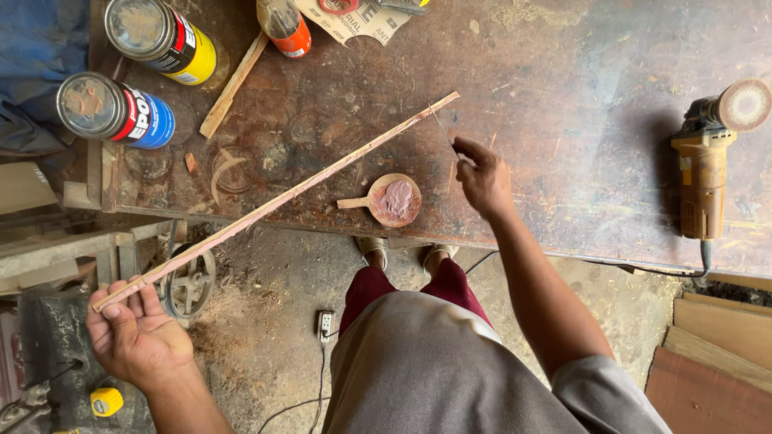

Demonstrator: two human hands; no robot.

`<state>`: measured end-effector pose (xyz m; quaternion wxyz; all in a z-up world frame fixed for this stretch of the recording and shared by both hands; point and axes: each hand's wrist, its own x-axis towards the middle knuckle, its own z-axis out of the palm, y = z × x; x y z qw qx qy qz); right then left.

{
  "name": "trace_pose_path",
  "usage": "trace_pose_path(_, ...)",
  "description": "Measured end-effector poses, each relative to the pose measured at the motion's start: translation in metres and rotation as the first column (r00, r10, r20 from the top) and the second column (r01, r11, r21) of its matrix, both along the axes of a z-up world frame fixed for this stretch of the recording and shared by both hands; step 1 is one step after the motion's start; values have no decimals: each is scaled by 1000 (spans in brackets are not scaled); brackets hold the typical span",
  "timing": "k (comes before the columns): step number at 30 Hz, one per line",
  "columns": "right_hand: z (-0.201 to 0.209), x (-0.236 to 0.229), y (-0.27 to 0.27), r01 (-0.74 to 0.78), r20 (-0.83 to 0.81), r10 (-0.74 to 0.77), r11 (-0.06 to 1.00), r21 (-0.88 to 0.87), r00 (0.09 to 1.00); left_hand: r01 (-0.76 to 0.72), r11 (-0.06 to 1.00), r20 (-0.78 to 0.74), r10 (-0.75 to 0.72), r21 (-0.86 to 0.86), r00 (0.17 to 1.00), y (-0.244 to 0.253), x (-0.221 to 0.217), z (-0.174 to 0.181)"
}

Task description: The person mixes a pinkish paste in a small wooden dish using a metal spatula, then applies the paste to a long thin wooden strip, spreading it along the length. The person works at a cluttered workbench in a workshop environment.

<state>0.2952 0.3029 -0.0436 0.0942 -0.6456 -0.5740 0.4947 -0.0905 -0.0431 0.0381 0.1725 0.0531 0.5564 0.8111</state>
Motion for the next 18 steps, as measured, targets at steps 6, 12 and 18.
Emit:
trace_pose_path(6,-20,6,1,-305,-64,353,874,379,933,86,996,-98,-82,32,992,0,-1,-8)
trace_pose_path(12,-28,24,15,93,-184,-94,996,-12,978,31,1000,-64,-30,6,997,-5,-4,-1)
trace_pose_path(18,-53,22,32,219,-251,-203,975,36,946,-23,999,-35,22,-30,999,3,-2,2)
